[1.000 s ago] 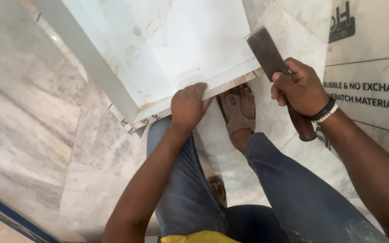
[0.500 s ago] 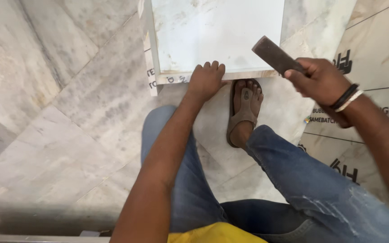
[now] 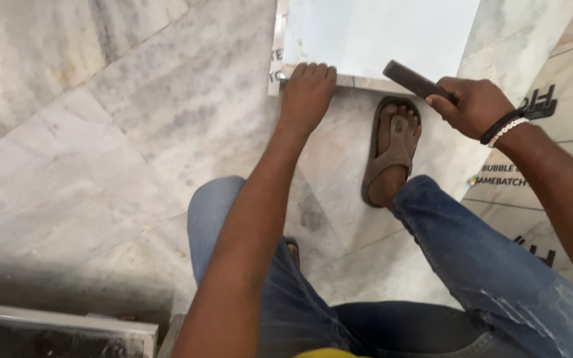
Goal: The person kneels on the floor and uses a metal scraper to remove material from the edge of a white wooden furniture piece. They repeatedly scrape the same corner area, holding the furniture steady with their left hand.
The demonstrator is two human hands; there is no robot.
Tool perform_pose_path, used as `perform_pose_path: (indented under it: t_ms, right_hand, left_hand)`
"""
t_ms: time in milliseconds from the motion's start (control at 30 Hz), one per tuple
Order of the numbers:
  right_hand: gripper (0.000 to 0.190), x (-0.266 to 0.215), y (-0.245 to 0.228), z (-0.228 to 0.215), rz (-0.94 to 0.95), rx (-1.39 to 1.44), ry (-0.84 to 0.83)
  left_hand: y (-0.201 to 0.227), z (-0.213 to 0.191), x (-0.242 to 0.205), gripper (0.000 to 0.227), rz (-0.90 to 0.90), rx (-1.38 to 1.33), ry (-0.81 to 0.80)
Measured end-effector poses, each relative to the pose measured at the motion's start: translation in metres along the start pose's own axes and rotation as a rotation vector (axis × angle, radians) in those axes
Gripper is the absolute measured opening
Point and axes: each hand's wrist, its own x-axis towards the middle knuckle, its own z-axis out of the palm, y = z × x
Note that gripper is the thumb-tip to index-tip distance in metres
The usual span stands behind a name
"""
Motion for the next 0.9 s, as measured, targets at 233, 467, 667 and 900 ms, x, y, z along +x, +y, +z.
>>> perform_pose_path:
  t_ms: [233, 467, 667, 900]
  right_hand:
    - [0.035, -0.006, 0.005, 0.019, -0.109, -0.157, 0.097]
    - [0.032, 0.000, 0.008, 0.028, -0.134, -0.219, 0.055]
    - [0.028, -0.001, 0.009, 0.032, -0.171, -0.196, 0.075]
    - [0.025, 0.016, -0.025, 0.029, -0.131, -0.304, 0.001]
  left_hand:
    - [-0.002, 0.005, 0.007, 0.007, -0.025, -0.011, -0.050]
    - [-0.010, -0.006, 0.018, 0.003, -0.022, 0.011, -0.202]
    - [-0.040, -0.021, 0.014, 0.054, -0.179, -0.075, 0.109]
    - [-0.060, 0.022, -0.005, 0.069, -0.706, -0.492, 0.014]
